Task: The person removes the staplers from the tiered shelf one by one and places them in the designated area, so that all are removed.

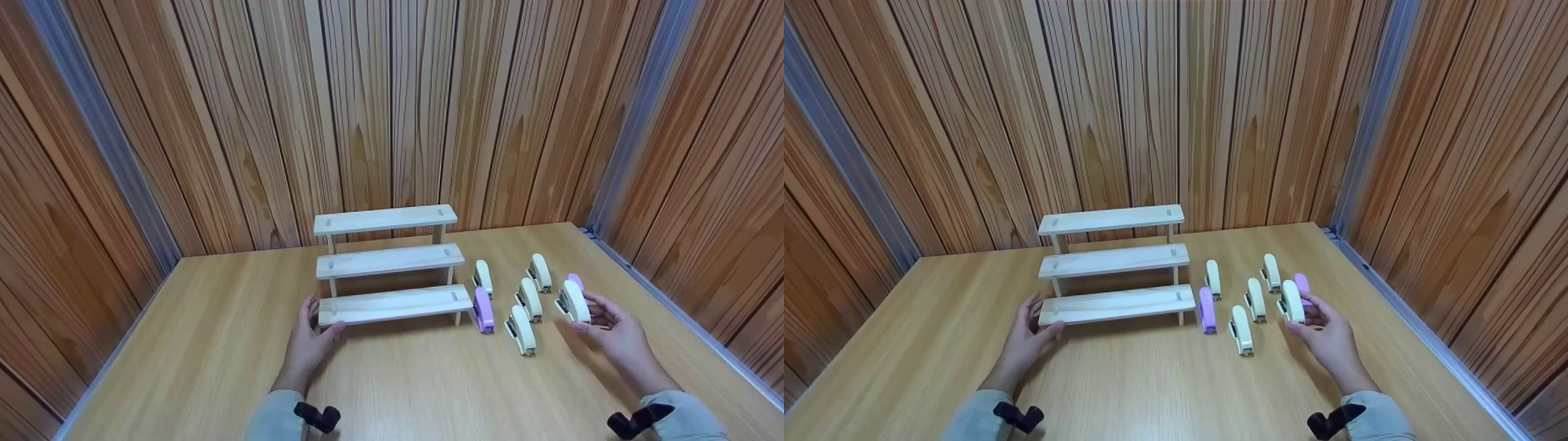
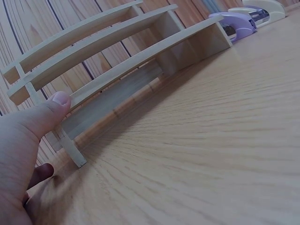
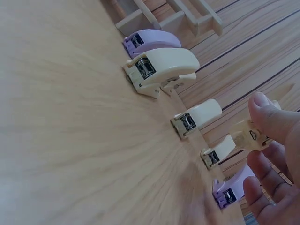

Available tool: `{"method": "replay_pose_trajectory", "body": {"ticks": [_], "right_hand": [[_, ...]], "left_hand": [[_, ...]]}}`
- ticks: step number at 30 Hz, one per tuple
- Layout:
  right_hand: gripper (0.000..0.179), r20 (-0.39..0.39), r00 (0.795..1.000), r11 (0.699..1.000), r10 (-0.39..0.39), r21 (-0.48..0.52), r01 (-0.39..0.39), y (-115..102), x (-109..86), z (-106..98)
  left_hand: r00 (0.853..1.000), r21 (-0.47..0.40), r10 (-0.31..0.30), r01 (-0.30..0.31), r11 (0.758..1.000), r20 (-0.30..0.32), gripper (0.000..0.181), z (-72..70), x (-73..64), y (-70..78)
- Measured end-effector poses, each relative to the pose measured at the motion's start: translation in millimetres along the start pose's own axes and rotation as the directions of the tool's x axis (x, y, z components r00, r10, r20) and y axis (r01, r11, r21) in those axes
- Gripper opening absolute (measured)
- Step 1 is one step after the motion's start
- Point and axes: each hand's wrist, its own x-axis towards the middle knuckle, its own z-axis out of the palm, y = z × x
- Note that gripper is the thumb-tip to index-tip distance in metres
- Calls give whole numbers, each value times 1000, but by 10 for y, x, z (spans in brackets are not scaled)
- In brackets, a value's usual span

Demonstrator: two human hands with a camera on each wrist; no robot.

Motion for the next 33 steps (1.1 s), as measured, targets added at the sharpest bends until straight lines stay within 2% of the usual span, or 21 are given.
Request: {"method": "replay_pose_trajectory", "body": {"ticks": [8,16,19,27,30,33], "right_hand": [[86,71,990,992,118,33,-120,78,-21,4],[87,81,982,985,170,-37,-168,156,-41,21],[84,75,986,988,146,-65,-141,189,-26,39],[72,38,999,997,6,-81,-3,255,-6,94],[72,49,999,992,4,-125,2,275,-22,83],[75,93,995,979,29,-201,-10,284,-28,67]], "left_hand": [[1000,-9,-5,5,1000,0,107,9,2,-6],[999,3,-31,31,1000,6,109,7,8,10],[1000,15,-25,25,1000,11,109,-9,4,10],[1000,21,11,-11,1000,-1,106,-25,0,9],[1000,11,1,-1,1000,4,105,-6,-5,11],[1000,18,-17,17,1000,2,105,1,-3,10]]}}
